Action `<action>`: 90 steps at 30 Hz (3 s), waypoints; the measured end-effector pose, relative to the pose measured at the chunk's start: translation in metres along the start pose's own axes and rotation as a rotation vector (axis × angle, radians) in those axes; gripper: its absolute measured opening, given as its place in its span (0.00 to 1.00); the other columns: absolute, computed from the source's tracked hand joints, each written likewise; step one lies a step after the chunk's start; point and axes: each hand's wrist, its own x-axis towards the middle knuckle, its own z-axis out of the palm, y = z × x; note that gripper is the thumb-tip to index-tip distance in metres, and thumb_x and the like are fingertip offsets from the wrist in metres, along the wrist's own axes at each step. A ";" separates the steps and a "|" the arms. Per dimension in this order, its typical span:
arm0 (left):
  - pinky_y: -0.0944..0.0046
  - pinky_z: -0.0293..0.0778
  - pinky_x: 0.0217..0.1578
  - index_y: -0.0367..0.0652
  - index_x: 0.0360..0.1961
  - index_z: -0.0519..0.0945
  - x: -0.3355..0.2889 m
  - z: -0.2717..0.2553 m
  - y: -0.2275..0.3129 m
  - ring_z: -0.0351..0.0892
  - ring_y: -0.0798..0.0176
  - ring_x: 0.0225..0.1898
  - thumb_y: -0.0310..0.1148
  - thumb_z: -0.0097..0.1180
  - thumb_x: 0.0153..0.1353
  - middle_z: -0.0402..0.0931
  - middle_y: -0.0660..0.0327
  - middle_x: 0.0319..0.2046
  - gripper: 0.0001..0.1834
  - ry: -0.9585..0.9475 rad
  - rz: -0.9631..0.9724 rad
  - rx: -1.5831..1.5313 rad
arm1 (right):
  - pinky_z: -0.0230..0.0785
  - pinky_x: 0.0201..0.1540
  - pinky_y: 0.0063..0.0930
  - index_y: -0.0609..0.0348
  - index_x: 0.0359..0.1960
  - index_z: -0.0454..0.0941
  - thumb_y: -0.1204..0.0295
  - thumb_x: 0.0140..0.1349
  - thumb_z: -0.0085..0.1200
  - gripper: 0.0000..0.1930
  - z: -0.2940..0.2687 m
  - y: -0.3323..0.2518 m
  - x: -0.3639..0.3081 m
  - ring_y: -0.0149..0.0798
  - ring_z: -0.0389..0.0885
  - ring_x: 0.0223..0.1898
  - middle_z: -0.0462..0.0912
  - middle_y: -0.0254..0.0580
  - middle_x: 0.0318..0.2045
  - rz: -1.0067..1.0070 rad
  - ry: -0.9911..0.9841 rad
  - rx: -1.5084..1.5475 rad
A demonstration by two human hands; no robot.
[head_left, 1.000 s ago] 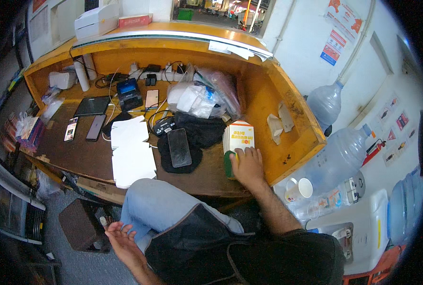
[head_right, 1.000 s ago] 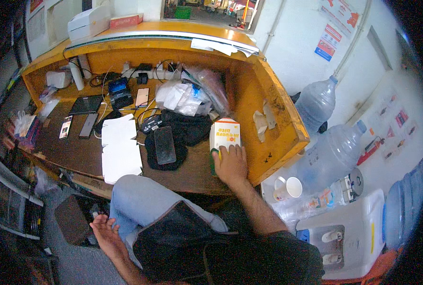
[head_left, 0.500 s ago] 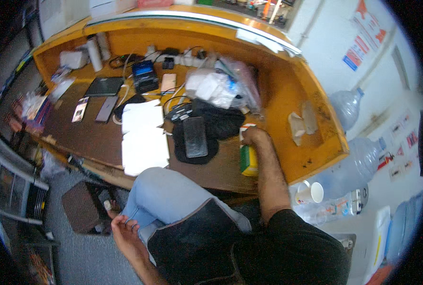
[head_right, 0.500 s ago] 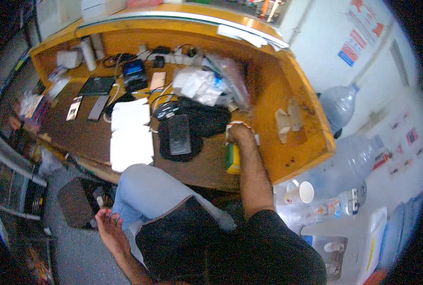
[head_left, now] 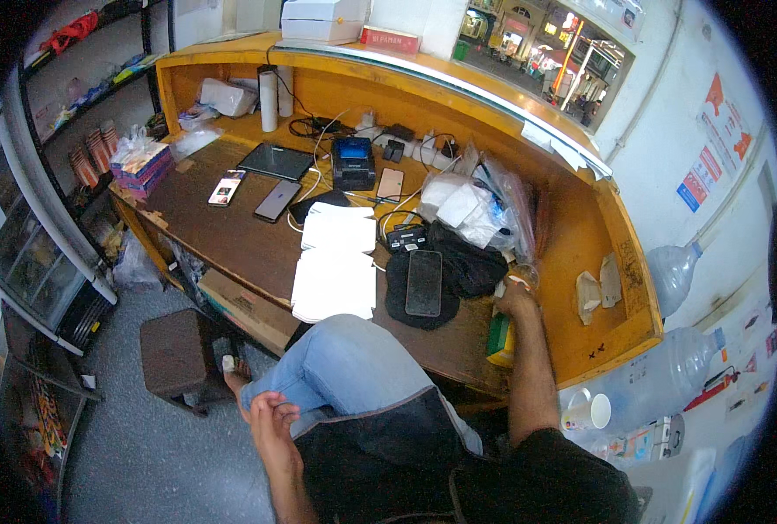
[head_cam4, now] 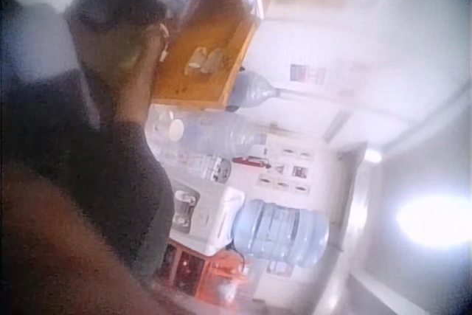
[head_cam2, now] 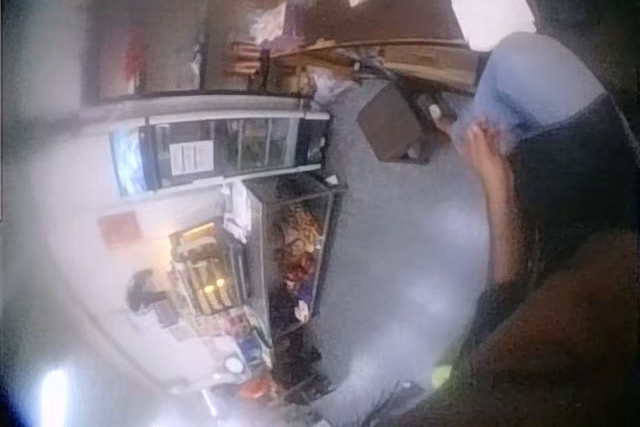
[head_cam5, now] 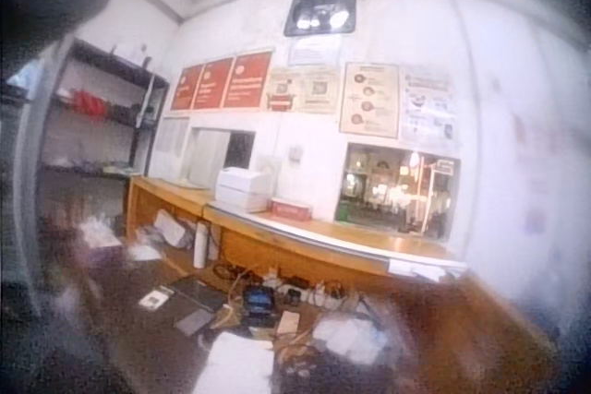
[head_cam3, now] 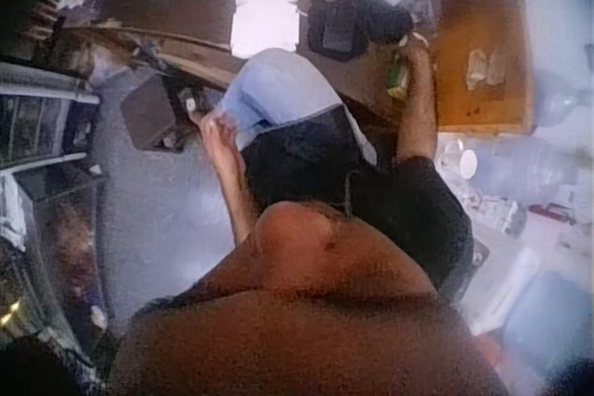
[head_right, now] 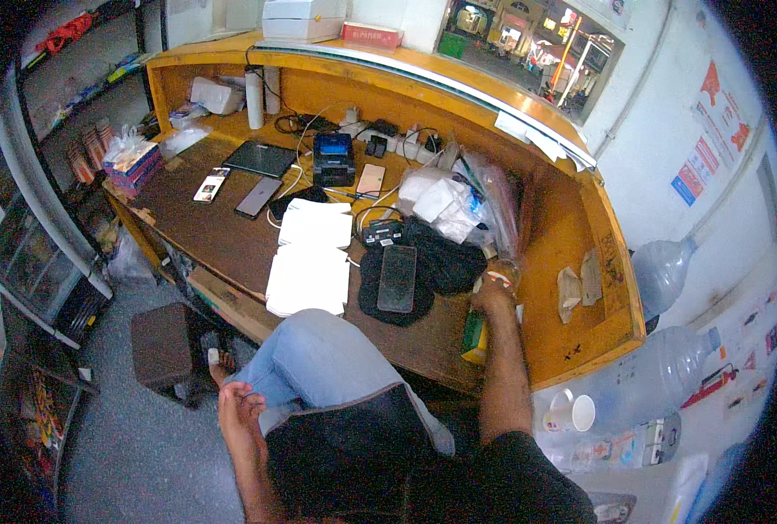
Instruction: The person assembles small paper boxes by folding flat sheets and inserting pre-cut flaps into slots. They handle multiple boxes one at a time, folding edges and securing the structure before placing each finished box on the counter.
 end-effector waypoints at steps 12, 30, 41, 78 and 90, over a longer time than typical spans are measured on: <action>0.63 0.75 0.44 0.44 0.52 0.76 -0.003 0.009 0.005 0.81 0.63 0.41 0.49 0.50 0.81 0.75 0.61 0.46 0.18 0.059 0.054 0.089 | 0.68 0.68 0.54 0.53 0.60 0.85 0.61 0.57 0.75 0.28 -0.090 -0.151 -0.168 0.60 0.76 0.63 0.82 0.55 0.59 -0.630 0.719 0.390; 0.61 0.74 0.44 0.45 0.49 0.77 -0.011 0.000 -0.020 0.76 0.66 0.44 0.46 0.60 0.77 0.80 0.64 0.39 0.15 0.037 -0.040 0.273 | 0.79 0.59 0.53 0.61 0.52 0.85 0.53 0.56 0.75 0.28 0.001 -0.297 -0.119 0.63 0.83 0.56 0.83 0.61 0.55 -1.344 0.178 0.008; 0.62 0.79 0.46 0.43 0.49 0.79 -0.025 0.026 -0.009 0.84 0.66 0.41 0.38 0.52 0.81 0.81 0.62 0.44 0.10 0.014 -0.023 0.300 | 0.79 0.61 0.54 0.63 0.58 0.82 0.58 0.64 0.65 0.26 -0.014 -0.275 -0.126 0.65 0.82 0.59 0.81 0.66 0.59 -1.440 0.210 0.111; 0.54 0.77 0.61 0.39 0.61 0.83 0.124 0.079 0.028 0.84 0.50 0.57 0.39 0.63 0.73 0.84 0.48 0.57 0.21 -0.353 0.544 1.152 | 0.72 0.69 0.52 0.64 0.51 0.87 0.68 0.72 0.58 0.14 -0.001 -0.268 -0.126 0.56 0.81 0.66 0.87 0.55 0.57 -1.385 0.064 0.341; 0.47 0.78 0.57 0.45 0.48 0.90 0.215 0.117 0.010 0.85 0.45 0.54 0.41 0.64 0.70 0.87 0.47 0.46 0.14 -0.674 0.379 1.536 | 0.77 0.54 0.50 0.64 0.43 0.87 0.66 0.74 0.53 0.14 -0.001 -0.264 -0.140 0.57 0.85 0.47 0.87 0.55 0.42 -1.300 0.180 0.718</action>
